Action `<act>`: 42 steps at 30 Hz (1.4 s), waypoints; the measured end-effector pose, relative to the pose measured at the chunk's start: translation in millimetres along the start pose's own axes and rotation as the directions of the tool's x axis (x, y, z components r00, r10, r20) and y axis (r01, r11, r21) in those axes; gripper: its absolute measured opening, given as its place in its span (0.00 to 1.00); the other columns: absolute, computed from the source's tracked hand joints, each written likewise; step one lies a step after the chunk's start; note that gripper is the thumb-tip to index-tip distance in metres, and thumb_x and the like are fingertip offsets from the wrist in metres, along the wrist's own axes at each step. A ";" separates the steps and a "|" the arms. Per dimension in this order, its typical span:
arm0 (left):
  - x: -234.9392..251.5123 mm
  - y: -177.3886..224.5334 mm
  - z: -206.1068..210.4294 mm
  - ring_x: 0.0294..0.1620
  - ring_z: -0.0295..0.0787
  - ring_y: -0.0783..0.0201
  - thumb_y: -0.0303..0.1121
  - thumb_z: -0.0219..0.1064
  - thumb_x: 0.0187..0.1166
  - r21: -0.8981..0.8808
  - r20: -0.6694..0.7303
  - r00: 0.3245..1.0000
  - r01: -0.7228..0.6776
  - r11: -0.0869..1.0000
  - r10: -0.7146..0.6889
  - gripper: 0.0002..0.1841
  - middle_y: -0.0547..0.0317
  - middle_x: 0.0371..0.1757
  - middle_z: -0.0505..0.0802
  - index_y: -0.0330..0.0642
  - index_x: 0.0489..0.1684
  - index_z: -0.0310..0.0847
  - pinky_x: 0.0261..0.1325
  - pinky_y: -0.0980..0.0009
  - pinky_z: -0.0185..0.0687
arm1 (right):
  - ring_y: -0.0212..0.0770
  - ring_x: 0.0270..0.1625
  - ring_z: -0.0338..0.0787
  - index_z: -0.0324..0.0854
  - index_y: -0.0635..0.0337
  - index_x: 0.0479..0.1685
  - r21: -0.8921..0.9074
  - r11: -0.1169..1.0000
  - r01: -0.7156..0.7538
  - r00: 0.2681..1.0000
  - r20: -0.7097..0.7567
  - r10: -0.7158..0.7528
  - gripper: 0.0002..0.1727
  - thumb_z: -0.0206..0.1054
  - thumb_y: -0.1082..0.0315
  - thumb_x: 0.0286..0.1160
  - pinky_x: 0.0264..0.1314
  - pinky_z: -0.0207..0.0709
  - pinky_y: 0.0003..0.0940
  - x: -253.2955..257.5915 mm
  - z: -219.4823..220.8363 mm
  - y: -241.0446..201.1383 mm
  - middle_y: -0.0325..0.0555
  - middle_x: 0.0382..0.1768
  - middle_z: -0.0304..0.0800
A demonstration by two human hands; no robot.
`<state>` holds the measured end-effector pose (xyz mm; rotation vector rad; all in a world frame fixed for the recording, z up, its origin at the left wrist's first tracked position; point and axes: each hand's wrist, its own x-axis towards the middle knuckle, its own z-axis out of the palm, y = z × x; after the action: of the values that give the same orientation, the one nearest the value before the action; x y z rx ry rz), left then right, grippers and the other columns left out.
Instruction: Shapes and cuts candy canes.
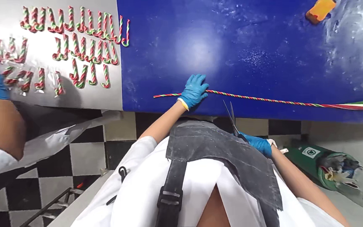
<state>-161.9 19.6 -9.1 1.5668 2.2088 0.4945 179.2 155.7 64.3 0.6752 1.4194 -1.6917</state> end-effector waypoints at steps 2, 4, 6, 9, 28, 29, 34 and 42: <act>9.7 9.6 5.4 0.90 0.63 0.44 0.45 0.67 0.81 -0.003 0.011 1.000 -0.009 1.000 0.009 0.15 0.48 0.79 0.83 0.46 0.52 0.92 0.93 0.41 0.47 | 0.17 0.36 0.80 0.72 0.55 0.72 0.039 0.999 0.029 1.000 -0.003 -0.029 0.26 0.58 0.49 0.81 0.41 0.78 0.16 5.1 -5.4 -7.8 0.26 0.38 0.82; 10.5 11.9 -0.7 0.90 0.63 0.45 0.45 0.66 0.81 -0.026 0.066 0.998 0.016 1.000 -0.014 0.15 0.50 0.79 0.83 0.46 0.50 0.92 0.94 0.42 0.47 | 0.22 0.45 0.86 0.74 0.54 0.75 0.101 0.992 0.073 0.997 -0.021 -0.072 0.30 0.53 0.42 0.85 0.51 0.82 0.23 24.9 -7.8 -20.8 0.30 0.45 0.88; 2.5 12.2 -2.6 0.90 0.63 0.46 0.46 0.66 0.81 -0.051 0.088 0.995 0.041 0.998 -0.037 0.15 0.51 0.78 0.83 0.46 0.50 0.92 0.93 0.43 0.49 | 0.25 0.40 0.86 0.78 0.55 0.68 0.152 0.977 0.152 0.988 -0.055 -0.145 0.27 0.44 0.45 0.92 0.45 0.83 0.24 50.9 -4.0 -33.3 0.33 0.41 0.89; -3.7 10.4 -0.4 0.89 0.64 0.45 0.45 0.65 0.82 -0.009 0.045 0.995 0.094 0.996 -0.093 0.15 0.49 0.78 0.83 0.45 0.49 0.91 0.92 0.43 0.51 | 0.26 0.25 0.82 0.84 0.56 0.49 0.185 0.964 0.190 0.972 -0.175 -0.158 0.23 0.48 0.51 0.94 0.28 0.78 0.23 76.2 -2.9 -46.6 0.31 0.27 0.86; 79.0 116.7 48.7 0.88 0.66 0.43 0.46 0.68 0.80 0.024 0.050 0.993 -0.112 0.993 0.111 0.15 0.47 0.76 0.84 0.43 0.44 0.91 0.93 0.43 0.51 | 0.30 0.33 0.88 0.80 0.55 0.65 0.284 0.939 0.194 0.980 -0.103 -0.171 0.33 0.51 0.35 0.85 0.35 0.83 0.27 -3.0 -83.5 64.5 0.35 0.36 0.91; 77.4 116.3 48.4 0.88 0.66 0.42 0.45 0.68 0.80 0.032 0.050 0.994 -0.096 0.995 0.095 0.15 0.47 0.76 0.84 0.42 0.44 0.91 0.93 0.43 0.51 | 0.29 0.27 0.85 0.81 0.56 0.58 0.319 0.926 0.201 0.972 -0.183 -0.148 0.23 0.52 0.46 0.91 0.28 0.80 0.26 7.7 -76.7 57.2 0.35 0.30 0.89; 75.3 117.5 45.5 0.89 0.63 0.40 0.47 0.65 0.82 0.125 0.060 0.998 0.019 0.992 -0.027 0.18 0.42 0.79 0.81 0.41 0.50 0.90 0.93 0.41 0.48 | 0.19 0.26 0.79 0.84 0.56 0.38 0.122 0.958 0.261 0.915 -0.347 -0.205 0.16 0.58 0.57 0.89 0.33 0.77 0.20 2.5 -72.2 67.2 0.26 0.24 0.83; 144.0 223.1 104.1 0.92 0.59 0.41 0.56 0.69 0.75 0.022 0.095 0.980 -0.176 0.984 0.173 0.27 0.45 0.86 0.75 0.49 0.65 0.86 0.94 0.41 0.45 | 0.31 0.54 0.87 0.70 0.54 0.81 -0.021 1.000 -0.021 0.993 -0.119 0.018 0.28 0.60 0.55 0.85 0.63 0.81 0.35 -133.9 -123.6 164.3 0.42 0.55 0.89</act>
<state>27.8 232.5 -4.3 1.7725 2.0299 0.4315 376.7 301.1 57.2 0.7855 1.5068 -1.6411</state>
